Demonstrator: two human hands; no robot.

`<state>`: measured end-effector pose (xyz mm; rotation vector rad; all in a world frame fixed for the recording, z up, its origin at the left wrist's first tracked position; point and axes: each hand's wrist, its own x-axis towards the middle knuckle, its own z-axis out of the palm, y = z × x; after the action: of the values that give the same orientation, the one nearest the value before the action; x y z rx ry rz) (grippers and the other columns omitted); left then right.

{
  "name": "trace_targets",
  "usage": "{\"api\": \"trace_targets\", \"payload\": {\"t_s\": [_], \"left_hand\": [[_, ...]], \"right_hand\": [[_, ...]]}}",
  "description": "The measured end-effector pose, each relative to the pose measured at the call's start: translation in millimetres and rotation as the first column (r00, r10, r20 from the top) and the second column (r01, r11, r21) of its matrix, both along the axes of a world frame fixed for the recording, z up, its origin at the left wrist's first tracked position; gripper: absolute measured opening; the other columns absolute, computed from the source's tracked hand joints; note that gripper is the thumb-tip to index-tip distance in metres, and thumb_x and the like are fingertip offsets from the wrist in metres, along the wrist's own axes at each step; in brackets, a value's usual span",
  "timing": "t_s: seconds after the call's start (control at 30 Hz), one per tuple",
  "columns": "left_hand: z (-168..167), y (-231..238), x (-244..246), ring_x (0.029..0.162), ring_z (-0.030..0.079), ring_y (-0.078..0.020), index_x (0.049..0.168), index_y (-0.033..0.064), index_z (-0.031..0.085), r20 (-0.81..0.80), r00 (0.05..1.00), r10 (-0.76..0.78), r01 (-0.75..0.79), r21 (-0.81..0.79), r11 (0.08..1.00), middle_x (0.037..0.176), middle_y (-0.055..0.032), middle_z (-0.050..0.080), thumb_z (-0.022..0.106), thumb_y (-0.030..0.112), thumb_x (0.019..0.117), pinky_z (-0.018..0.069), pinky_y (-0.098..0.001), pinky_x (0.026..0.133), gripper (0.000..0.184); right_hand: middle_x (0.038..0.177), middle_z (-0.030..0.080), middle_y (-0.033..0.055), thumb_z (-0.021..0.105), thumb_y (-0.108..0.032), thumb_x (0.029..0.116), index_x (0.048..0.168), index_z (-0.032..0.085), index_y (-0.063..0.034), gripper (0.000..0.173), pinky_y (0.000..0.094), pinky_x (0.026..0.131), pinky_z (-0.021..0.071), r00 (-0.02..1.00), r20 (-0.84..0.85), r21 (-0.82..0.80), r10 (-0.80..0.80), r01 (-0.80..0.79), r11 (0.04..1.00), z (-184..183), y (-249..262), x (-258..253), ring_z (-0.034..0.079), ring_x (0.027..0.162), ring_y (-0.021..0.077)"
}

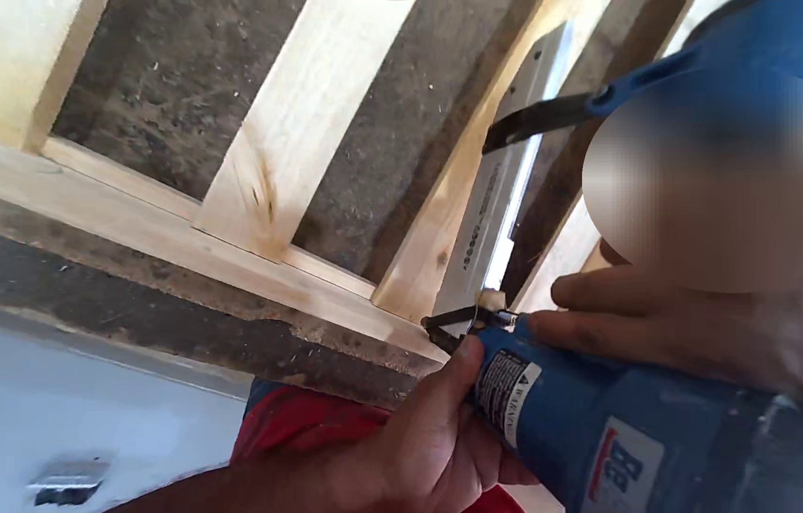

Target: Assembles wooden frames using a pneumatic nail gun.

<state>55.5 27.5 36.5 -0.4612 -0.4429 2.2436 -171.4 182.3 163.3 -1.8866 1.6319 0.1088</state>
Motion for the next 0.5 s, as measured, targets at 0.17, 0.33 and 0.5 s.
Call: {"api": "trace_targets", "payload": {"t_s": [0.17,0.33,0.5], "left_hand": [[-14.4,-15.7,-0.5,0.122,0.064,-0.0322,0.136,0.0088,0.057,-0.016,1.000,-0.008,0.009,0.072,0.997,0.130,-0.0186,0.064,0.049,0.058,0.1029,0.0521,-0.0495,0.105,0.060],[-18.6,-17.5,0.3,0.119,0.065,-0.0305,0.133,0.0082,0.057,-0.016,1.000,-0.019,0.021,0.081,0.996,0.127,-0.0175,0.065,0.051,0.058,0.1026,0.0528,-0.0488,0.103,0.059],[-17.7,-16.8,0.7,0.120,0.064,-0.0321,0.133,0.0075,0.057,-0.019,1.000,0.014,-0.013,0.101,0.995,0.128,-0.0186,0.065,0.047,0.055,0.1052,0.0521,-0.0501,0.104,0.056]], "right_hand": [[0.082,0.066,0.0002,0.048,-0.019,0.0986,0.119,0.068,-0.0211,0.029,0.0448,0.064,0.0493,1.000,-0.002,0.124,-0.002,0.002,0.992,-4.7,-17.8,6.5,0.060,0.066,0.0213],[0.078,0.065,-0.0003,0.049,-0.020,0.0991,0.119,0.070,-0.0216,0.029,0.0434,0.063,0.0505,1.000,-0.008,0.183,-0.013,0.014,0.983,-3.3,-30.3,7.6,0.060,0.063,0.0203],[0.081,0.066,-0.0015,0.055,-0.022,0.0945,0.123,0.069,-0.0245,0.032,0.0421,0.065,0.0511,1.000,-0.012,0.169,0.011,-0.009,0.986,0.0,-33.8,4.8,0.061,0.068,0.0198]]}}
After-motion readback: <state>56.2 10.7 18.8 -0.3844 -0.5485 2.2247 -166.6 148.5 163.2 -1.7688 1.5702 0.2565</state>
